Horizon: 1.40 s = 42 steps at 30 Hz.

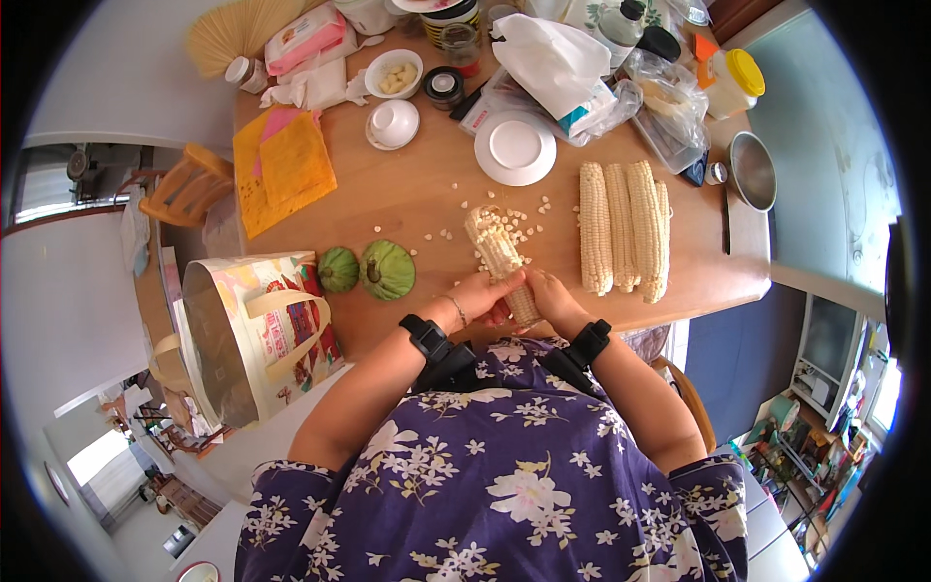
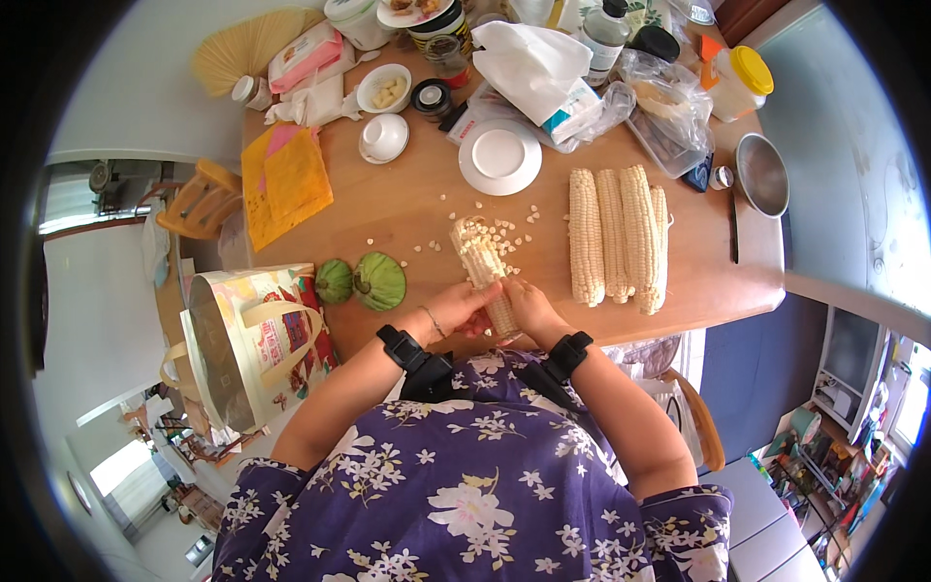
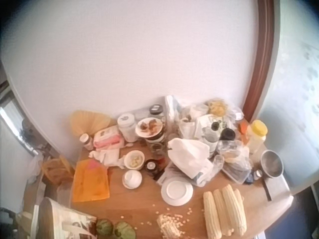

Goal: Stripping kernels from a cob of corn using hands.

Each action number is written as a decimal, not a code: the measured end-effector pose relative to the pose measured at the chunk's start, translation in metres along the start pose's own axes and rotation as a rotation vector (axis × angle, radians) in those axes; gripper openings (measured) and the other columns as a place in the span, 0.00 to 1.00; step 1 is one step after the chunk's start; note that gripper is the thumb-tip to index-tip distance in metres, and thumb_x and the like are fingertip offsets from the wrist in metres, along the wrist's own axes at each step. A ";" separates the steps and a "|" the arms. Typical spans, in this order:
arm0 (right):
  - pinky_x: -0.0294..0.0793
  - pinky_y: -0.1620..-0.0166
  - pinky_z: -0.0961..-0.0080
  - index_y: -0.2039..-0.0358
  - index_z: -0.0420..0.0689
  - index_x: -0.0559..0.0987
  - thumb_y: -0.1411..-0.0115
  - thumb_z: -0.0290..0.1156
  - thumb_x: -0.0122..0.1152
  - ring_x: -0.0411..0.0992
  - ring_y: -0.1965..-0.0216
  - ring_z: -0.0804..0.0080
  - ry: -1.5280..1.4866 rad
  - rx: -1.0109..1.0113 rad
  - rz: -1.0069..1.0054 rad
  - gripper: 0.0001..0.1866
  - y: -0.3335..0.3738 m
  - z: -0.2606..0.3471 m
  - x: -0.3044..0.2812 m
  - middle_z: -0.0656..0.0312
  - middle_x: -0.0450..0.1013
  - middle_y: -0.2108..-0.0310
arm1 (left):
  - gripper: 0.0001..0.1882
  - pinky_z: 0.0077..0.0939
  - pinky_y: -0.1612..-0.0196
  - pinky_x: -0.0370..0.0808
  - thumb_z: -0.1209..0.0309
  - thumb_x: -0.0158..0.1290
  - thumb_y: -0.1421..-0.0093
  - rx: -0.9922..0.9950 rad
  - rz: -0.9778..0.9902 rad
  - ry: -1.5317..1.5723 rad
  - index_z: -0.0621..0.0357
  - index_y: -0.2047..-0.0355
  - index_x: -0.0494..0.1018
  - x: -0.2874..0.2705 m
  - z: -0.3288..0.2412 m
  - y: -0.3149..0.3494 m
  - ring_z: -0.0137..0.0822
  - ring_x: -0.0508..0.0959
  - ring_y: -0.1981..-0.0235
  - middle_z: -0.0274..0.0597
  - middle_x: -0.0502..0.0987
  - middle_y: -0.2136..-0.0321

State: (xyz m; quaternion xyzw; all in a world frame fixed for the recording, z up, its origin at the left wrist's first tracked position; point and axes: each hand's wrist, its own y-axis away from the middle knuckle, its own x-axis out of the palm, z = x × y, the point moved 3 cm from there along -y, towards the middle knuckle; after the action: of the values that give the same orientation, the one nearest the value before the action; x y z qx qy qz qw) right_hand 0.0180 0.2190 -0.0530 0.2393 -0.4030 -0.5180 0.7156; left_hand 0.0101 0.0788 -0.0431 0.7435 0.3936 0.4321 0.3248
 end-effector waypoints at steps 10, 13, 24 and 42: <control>0.70 0.63 0.77 0.56 0.36 0.69 0.32 0.48 0.30 0.71 0.70 0.72 0.063 -0.035 0.045 0.27 -0.013 -0.009 0.003 0.57 0.72 0.69 | 0.25 0.12 0.86 0.64 0.46 0.49 0.43 0.151 0.082 -0.115 0.58 0.71 0.72 -0.006 0.004 -0.001 0.22 0.70 0.87 0.35 0.73 0.83; 0.70 0.64 0.77 0.56 0.35 0.69 0.32 0.48 0.29 0.71 0.70 0.72 0.084 -0.102 0.076 0.27 -0.013 -0.010 0.003 0.58 0.72 0.70 | 0.25 0.13 0.86 0.66 0.46 0.50 0.43 0.152 0.107 -0.094 0.59 0.72 0.72 -0.007 0.005 -0.001 0.23 0.71 0.87 0.35 0.73 0.84; 0.71 0.69 0.76 0.60 0.34 0.71 0.32 0.44 0.32 0.70 0.72 0.73 0.133 -0.119 0.119 0.25 -0.010 -0.002 -0.001 0.55 0.72 0.69 | 0.27 0.15 0.82 0.71 0.45 0.45 0.41 0.135 0.124 -0.040 0.61 0.69 0.71 -0.013 0.013 -0.004 0.25 0.72 0.86 0.38 0.73 0.81; 0.71 0.62 0.75 0.56 0.37 0.68 0.33 0.42 0.40 0.71 0.65 0.70 0.097 -0.152 0.005 0.19 -0.018 -0.016 -0.012 0.56 0.71 0.68 | 0.20 0.14 0.79 0.72 0.52 0.48 0.40 0.145 0.182 0.104 0.59 0.65 0.70 -0.014 0.021 -0.014 0.25 0.74 0.82 0.38 0.73 0.79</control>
State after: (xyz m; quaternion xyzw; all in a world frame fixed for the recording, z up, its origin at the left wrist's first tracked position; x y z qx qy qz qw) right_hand 0.0199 0.2231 -0.0795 0.2078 -0.3280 -0.5331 0.7517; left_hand 0.0202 0.0702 -0.0685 0.7743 0.3710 0.4681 0.2091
